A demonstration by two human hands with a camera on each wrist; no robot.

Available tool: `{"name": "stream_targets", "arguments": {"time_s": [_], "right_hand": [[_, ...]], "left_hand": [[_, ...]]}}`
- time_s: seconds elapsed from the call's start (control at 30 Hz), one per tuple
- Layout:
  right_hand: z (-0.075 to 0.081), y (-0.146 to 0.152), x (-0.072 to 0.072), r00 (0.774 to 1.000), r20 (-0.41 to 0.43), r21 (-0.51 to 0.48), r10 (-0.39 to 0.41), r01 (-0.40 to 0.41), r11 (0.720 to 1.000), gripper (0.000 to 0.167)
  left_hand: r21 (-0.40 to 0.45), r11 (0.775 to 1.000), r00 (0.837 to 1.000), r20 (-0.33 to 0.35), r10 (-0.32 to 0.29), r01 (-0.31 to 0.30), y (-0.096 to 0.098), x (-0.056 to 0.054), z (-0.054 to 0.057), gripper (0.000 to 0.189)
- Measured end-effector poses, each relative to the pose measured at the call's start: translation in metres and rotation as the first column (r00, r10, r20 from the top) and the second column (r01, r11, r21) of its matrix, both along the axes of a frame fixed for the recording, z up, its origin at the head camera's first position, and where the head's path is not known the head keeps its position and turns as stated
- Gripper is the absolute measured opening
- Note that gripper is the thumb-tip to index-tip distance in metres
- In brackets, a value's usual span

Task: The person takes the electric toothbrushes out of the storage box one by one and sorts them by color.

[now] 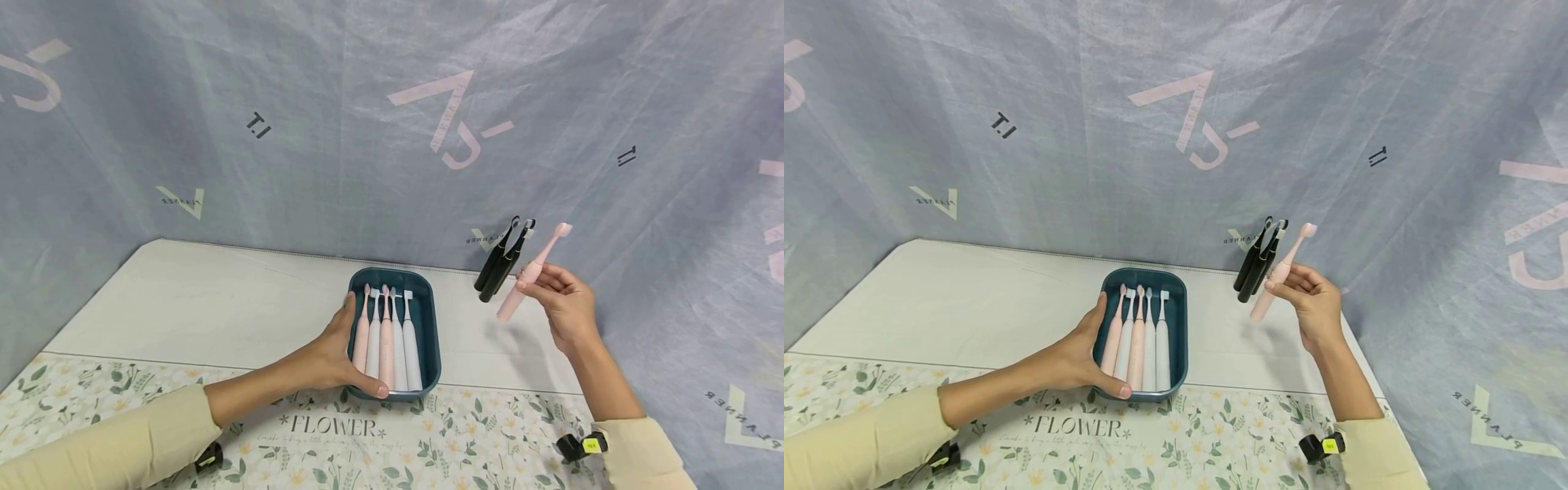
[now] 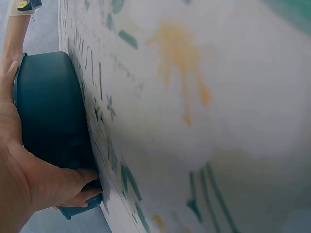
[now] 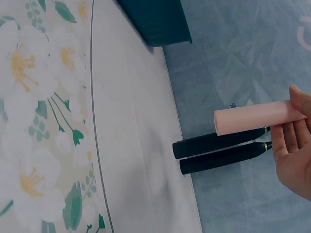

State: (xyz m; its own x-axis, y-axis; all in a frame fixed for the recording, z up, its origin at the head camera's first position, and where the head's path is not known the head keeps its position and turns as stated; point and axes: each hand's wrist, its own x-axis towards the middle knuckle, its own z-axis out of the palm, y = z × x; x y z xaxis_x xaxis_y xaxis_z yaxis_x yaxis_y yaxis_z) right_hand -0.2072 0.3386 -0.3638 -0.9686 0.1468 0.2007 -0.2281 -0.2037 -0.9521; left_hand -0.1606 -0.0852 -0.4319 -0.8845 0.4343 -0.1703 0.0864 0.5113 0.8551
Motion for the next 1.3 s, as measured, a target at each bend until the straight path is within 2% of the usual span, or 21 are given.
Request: {"name": "stream_targets", "arguments": {"time_s": [0.43,0.8,1.3], "right_hand": [[-0.002,0.013,-0.011,1.000,-0.015,-0.020,-0.019,0.019,1.000,0.039],[-0.006,0.026,-0.020,0.993,0.047,0.027,-0.104,0.103,0.994,0.040],[-0.018,0.040,-0.039,0.986,0.103,0.068,-0.129,0.122,0.990,0.039]], "left_hand": [[0.005,1.000,1.000,0.006,0.000,0.000,-0.001,0.000,0.001,0.181],[0.003,1.000,1.000,-0.004,-0.008,0.008,-0.001,0.000,0.001,0.182],[0.009,1.000,1.000,0.005,0.002,-0.002,0.000,0.001,0.001,0.181]]}}
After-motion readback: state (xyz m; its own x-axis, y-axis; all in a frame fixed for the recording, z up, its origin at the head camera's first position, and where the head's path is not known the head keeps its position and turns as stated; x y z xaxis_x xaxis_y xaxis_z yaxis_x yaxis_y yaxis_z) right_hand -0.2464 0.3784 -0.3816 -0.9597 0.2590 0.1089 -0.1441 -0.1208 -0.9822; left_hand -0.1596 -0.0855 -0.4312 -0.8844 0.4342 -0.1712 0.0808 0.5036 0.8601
